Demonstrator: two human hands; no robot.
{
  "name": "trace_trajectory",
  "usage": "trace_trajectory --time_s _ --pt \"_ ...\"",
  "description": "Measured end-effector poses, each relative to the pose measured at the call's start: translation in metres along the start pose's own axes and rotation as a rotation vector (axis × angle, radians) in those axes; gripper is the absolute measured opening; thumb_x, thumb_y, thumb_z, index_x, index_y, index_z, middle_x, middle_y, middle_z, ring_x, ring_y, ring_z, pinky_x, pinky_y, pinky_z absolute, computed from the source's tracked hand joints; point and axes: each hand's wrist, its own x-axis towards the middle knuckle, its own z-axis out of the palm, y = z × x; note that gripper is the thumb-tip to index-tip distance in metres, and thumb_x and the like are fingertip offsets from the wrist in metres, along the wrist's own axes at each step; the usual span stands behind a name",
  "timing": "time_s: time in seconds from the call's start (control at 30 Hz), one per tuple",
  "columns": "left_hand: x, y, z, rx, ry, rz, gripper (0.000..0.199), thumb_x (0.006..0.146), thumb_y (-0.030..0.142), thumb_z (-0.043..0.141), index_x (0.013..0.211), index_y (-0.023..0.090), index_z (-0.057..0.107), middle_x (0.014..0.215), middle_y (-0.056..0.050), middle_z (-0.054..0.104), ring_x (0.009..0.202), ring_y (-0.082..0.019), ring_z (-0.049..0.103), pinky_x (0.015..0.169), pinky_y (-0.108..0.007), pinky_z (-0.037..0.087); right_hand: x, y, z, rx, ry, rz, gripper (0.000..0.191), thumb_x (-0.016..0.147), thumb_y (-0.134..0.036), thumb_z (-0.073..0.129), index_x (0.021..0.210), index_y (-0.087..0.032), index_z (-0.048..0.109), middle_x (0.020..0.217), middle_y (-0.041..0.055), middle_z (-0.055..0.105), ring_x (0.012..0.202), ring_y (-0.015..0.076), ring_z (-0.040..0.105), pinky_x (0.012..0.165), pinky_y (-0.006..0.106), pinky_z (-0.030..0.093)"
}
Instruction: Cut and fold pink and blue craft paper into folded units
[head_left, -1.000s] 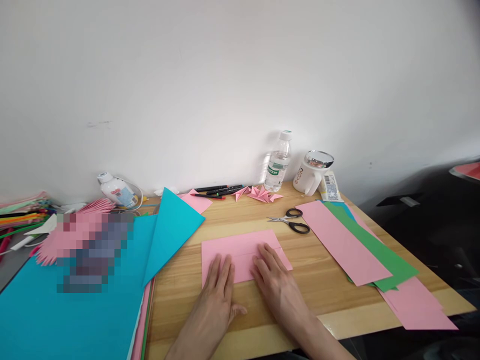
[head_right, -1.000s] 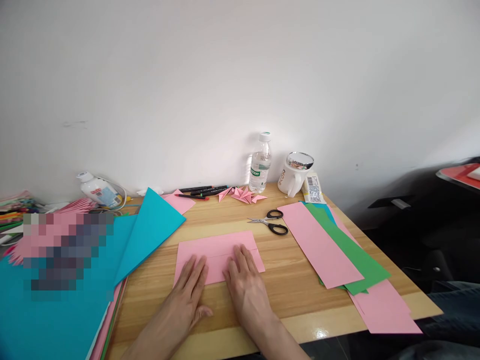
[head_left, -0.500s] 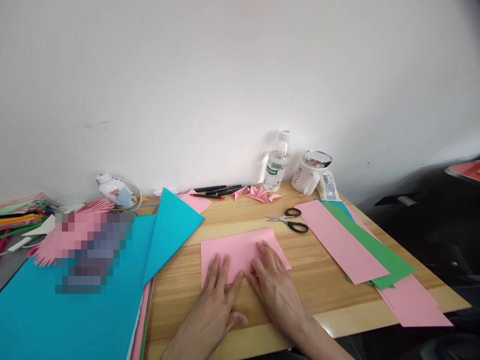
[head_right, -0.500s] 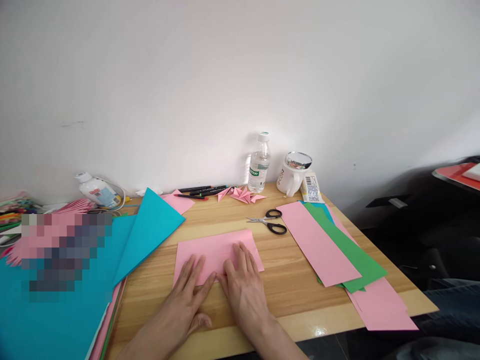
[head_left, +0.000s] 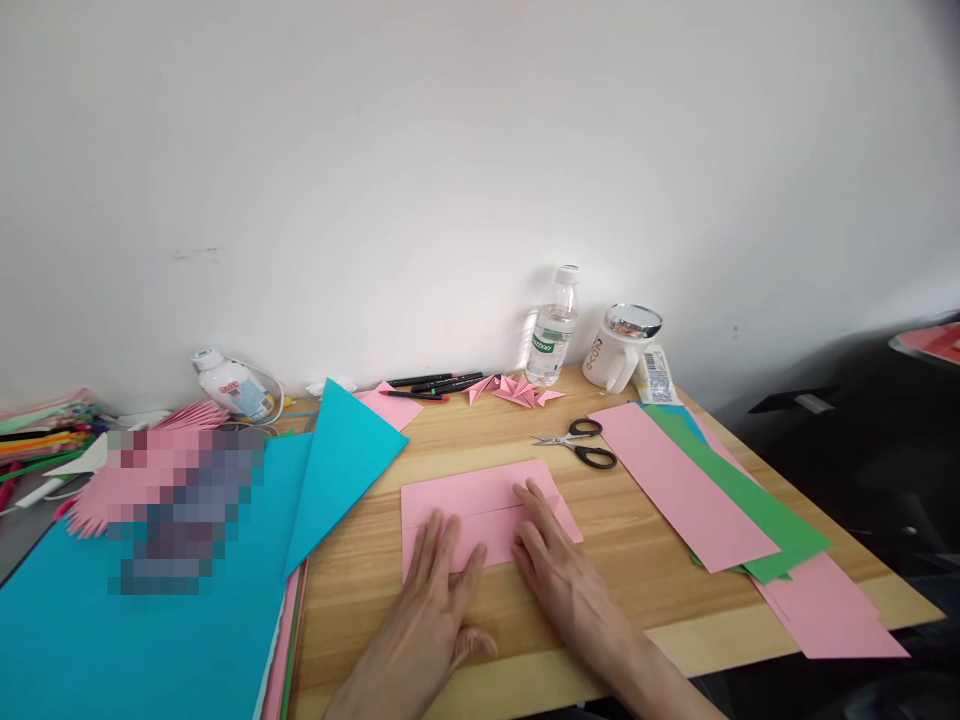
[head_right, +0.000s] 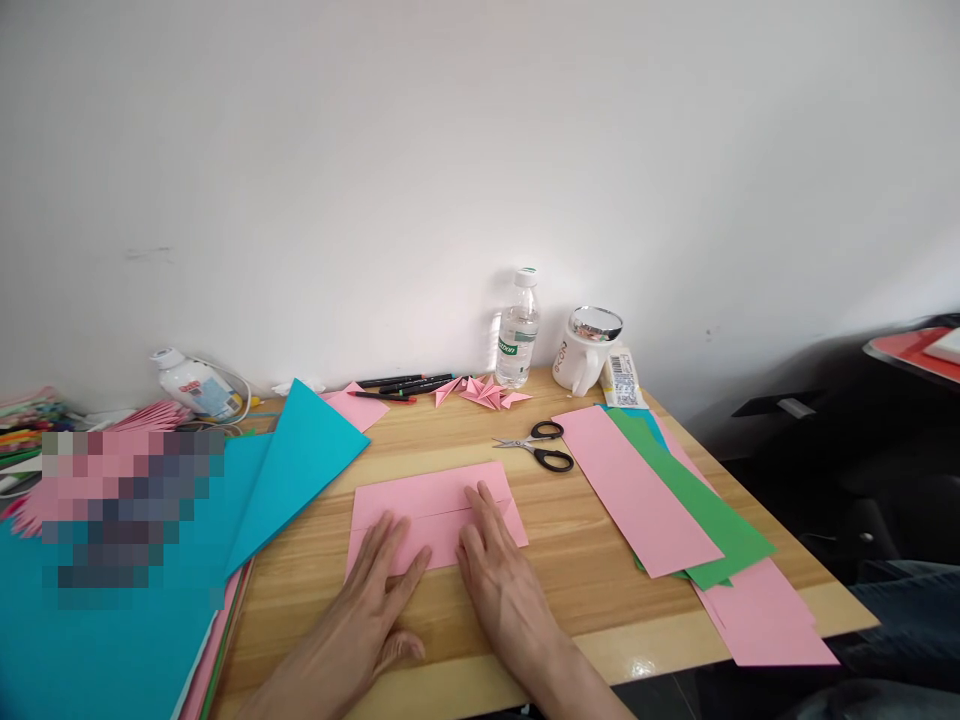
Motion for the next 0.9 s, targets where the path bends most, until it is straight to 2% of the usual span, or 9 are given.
trace_trajectory --time_s 0.13,0.27,0.4,0.57,0.73,0.83,0.9 --pt "0.001 -0.002 0.001 -0.035 -0.030 -0.006 0.074 0.077 0.036 0.061 0.140 0.023 0.025 0.148 -0.016 0.019 0.133 -0.038 0.004 0.097 -0.057 0.035 0.001 0.003 0.003 0.033 -0.036 -0.015 0.018 0.090 -0.011 0.033 0.088 -0.016 0.050 0.142 0.0171 0.031 0.134 0.0229 0.023 0.101 0.041 0.040" --pt "0.002 -0.003 0.003 -0.014 -0.027 0.023 0.074 0.077 0.043 0.059 0.140 0.023 0.026 0.147 -0.010 0.026 0.134 -0.038 0.002 0.098 -0.059 0.033 0.003 0.008 -0.001 -0.129 -0.007 -0.060 0.016 0.086 -0.008 0.037 0.079 -0.014 0.050 0.138 0.0227 0.037 0.134 0.0300 0.022 0.104 0.051 0.032" --pt "0.003 -0.002 0.002 0.024 -0.038 0.024 0.073 0.076 0.046 0.058 0.139 0.022 0.029 0.147 -0.013 0.026 0.134 -0.040 0.005 0.097 -0.058 0.036 0.002 0.016 -0.012 -0.286 -0.038 -0.056 0.013 0.084 -0.009 0.039 0.076 -0.014 0.049 0.140 0.0230 0.034 0.133 0.0334 0.023 0.103 0.056 0.028" --pt "0.005 0.000 -0.005 0.040 -0.066 0.046 0.068 0.075 0.045 0.059 0.136 0.030 0.034 0.145 -0.014 0.029 0.131 -0.044 0.014 0.093 -0.061 0.037 -0.006 0.032 -0.020 -0.379 -0.057 -0.033 0.015 0.085 -0.014 0.038 0.076 -0.015 0.050 0.139 0.0217 0.037 0.132 0.0336 0.026 0.102 0.057 0.028" --pt "0.006 0.002 -0.008 0.058 -0.045 0.042 0.065 0.076 0.041 0.061 0.135 0.032 0.037 0.144 -0.014 0.031 0.131 -0.044 0.018 0.093 -0.060 0.038 -0.012 0.056 -0.035 -0.433 0.023 0.037 0.017 0.085 -0.013 0.037 0.076 -0.013 0.052 0.135 0.0241 0.040 0.131 0.0368 0.026 0.100 0.060 0.028" --pt "0.006 0.003 -0.006 0.050 -0.008 0.050 0.061 0.077 0.041 0.060 0.134 0.035 0.037 0.145 -0.010 0.030 0.132 -0.043 0.017 0.094 -0.060 0.037 -0.014 0.052 -0.043 -0.346 0.109 0.036 0.019 0.084 -0.010 0.037 0.085 -0.012 0.056 0.134 0.0215 0.042 0.131 0.0337 0.027 0.099 0.053 0.035" --pt "0.006 0.003 -0.006 0.040 0.001 0.048 0.061 0.078 0.042 0.059 0.134 0.036 0.036 0.145 -0.009 0.030 0.132 -0.042 0.016 0.094 -0.060 0.036 -0.014 0.037 -0.042 -0.196 0.090 -0.043 0.030 0.083 -0.006 0.034 0.104 -0.013 0.055 0.134 0.0172 0.044 0.126 0.0252 0.039 0.094 0.040 0.046"
